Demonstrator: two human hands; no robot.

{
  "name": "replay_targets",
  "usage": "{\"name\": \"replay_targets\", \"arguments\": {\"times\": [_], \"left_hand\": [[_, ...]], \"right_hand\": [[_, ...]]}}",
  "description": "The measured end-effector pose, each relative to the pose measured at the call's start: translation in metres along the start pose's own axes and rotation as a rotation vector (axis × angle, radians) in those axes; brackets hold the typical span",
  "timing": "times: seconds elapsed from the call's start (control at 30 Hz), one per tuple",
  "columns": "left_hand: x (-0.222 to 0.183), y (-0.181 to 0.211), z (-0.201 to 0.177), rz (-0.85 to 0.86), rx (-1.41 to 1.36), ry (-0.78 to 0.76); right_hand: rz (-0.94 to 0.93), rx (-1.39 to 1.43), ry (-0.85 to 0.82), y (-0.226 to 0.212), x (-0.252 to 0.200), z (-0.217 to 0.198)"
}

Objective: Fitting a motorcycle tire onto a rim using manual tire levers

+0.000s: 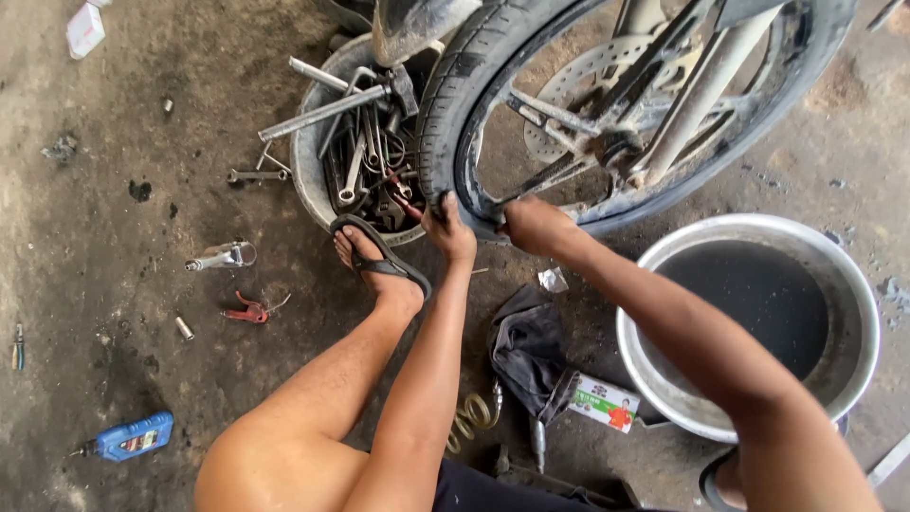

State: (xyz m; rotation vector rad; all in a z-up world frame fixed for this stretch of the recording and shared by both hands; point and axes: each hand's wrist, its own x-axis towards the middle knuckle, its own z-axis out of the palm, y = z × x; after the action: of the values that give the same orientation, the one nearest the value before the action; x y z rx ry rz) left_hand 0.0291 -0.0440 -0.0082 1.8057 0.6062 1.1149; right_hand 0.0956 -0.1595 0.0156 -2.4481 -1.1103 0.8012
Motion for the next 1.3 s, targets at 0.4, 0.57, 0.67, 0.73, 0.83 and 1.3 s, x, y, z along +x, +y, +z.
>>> {"name": "replay_targets", "arguments": {"times": [0.4,0.57,0.67,0.73,0.83,1.3], "left_hand": [[0.017,-0.093,0.005,0.235,0.073,-0.033],[0.002,-0.142,0.008,0.093,0.020,-0.051],[0.004,-0.086,0.000,0.019,0.010,-0.120],[0.039,0.008,-0.003,0.055,0.006,-0.130],[0.055,0.041,-0.004,0.090,0.040,-0.134],[0.058,0.083,0.008,0.109,0.113,-0.229]], "right_hand": [[0.654,1.274,0.910,-0.085,0.019,0.116],[0.315,0.871,1.031,-0.057,0.019,0.141],[0.287,0.660,0.973,-0.035,0.007,0.150],[0.292,0.644,0.958,-0.022,0.004,0.152],[0.336,0.730,0.921,-0.031,-0.008,0.146],[0.319,0.344,0.563,0.043,-0.026,0.163]]}}
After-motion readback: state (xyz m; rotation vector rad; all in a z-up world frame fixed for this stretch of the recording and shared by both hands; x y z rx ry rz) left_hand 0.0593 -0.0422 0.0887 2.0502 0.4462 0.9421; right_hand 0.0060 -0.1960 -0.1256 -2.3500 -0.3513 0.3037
